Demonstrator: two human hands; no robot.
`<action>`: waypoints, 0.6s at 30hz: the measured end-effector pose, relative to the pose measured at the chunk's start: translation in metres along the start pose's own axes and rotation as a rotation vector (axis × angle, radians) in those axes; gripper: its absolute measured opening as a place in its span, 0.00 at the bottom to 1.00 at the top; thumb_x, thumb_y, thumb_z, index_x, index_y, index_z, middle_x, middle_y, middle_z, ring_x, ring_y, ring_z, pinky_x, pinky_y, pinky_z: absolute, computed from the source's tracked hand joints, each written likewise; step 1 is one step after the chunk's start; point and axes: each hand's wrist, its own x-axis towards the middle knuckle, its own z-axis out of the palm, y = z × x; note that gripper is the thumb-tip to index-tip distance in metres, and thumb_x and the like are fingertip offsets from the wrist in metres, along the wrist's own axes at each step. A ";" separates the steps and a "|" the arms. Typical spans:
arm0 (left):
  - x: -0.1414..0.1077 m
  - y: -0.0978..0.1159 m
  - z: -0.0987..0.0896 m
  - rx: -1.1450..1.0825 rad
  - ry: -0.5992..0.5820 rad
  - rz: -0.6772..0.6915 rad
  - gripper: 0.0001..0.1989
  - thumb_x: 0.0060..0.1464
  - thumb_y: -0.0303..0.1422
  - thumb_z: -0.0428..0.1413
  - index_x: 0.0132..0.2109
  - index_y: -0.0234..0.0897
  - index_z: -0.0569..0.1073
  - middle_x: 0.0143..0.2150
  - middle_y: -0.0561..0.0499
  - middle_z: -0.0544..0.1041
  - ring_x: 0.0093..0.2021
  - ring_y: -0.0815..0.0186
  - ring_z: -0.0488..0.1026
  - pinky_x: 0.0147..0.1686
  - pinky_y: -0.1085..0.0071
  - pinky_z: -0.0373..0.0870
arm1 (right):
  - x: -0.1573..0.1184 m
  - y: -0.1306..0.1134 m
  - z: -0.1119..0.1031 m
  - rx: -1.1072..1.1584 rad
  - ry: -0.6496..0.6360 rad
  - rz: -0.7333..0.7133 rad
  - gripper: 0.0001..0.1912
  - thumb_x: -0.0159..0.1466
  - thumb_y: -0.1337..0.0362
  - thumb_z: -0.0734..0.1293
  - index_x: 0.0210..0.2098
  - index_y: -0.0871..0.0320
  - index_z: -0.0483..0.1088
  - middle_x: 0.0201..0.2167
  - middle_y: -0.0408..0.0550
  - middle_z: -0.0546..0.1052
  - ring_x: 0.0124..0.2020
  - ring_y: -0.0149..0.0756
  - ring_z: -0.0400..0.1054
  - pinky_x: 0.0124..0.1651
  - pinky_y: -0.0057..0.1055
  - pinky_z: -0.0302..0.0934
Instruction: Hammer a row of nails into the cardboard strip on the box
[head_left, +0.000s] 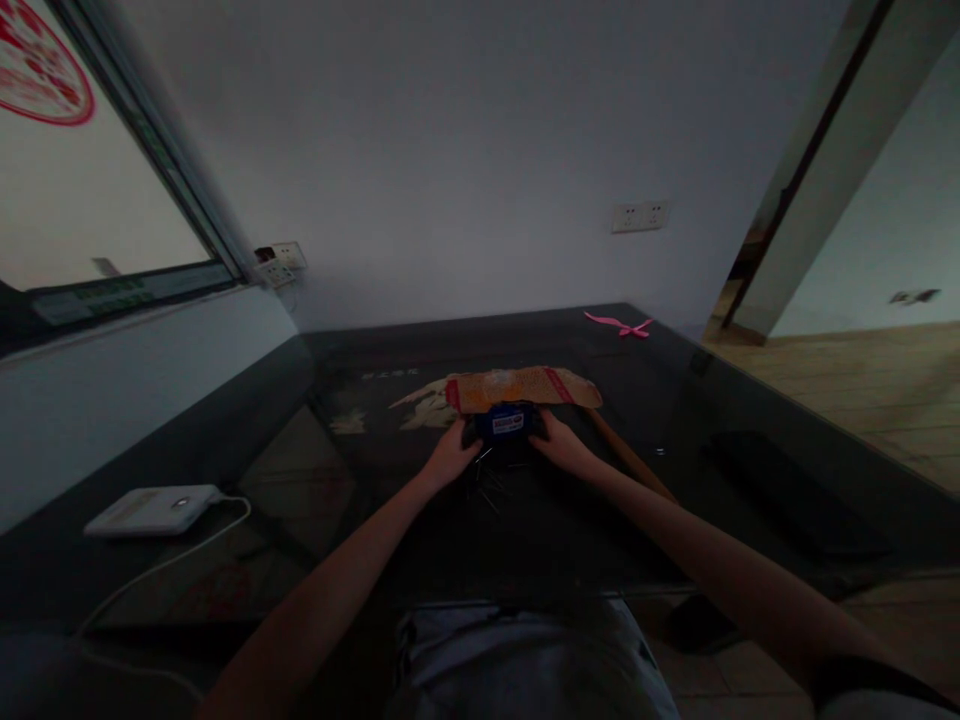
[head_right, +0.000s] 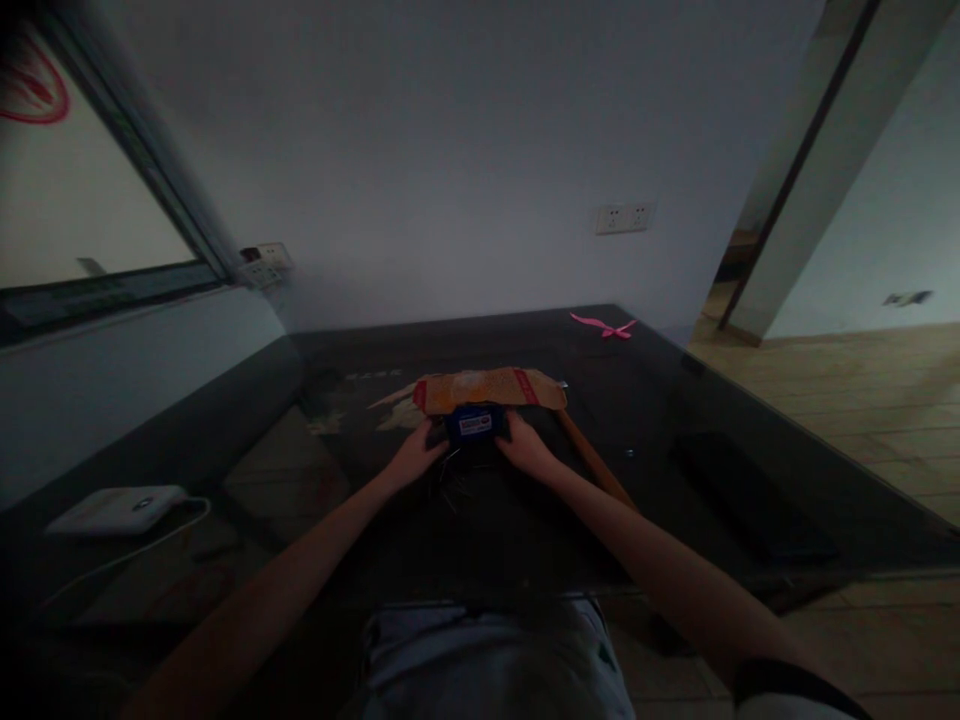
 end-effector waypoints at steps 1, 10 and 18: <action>-0.001 0.001 0.000 0.009 -0.012 0.018 0.28 0.50 0.30 0.54 0.59 0.33 0.58 0.59 0.39 0.65 0.59 0.57 0.62 0.59 0.57 0.55 | -0.001 0.001 0.002 0.012 0.003 -0.005 0.32 0.56 0.72 0.62 0.59 0.68 0.53 0.56 0.63 0.65 0.56 0.43 0.61 0.58 0.39 0.54; -0.013 0.009 -0.002 0.133 -0.062 0.048 0.28 0.52 0.31 0.52 0.60 0.34 0.55 0.59 0.40 0.64 0.59 0.58 0.62 0.59 0.56 0.56 | -0.018 0.000 0.004 -0.036 0.022 -0.037 0.33 0.56 0.70 0.63 0.60 0.63 0.52 0.57 0.61 0.64 0.58 0.44 0.58 0.60 0.43 0.51; -0.017 0.015 0.001 0.124 -0.045 0.044 0.25 0.52 0.28 0.53 0.57 0.32 0.58 0.57 0.39 0.66 0.57 0.58 0.64 0.58 0.57 0.58 | -0.027 -0.004 0.000 -0.066 0.029 -0.042 0.30 0.56 0.69 0.62 0.57 0.68 0.56 0.54 0.64 0.67 0.57 0.45 0.60 0.59 0.43 0.51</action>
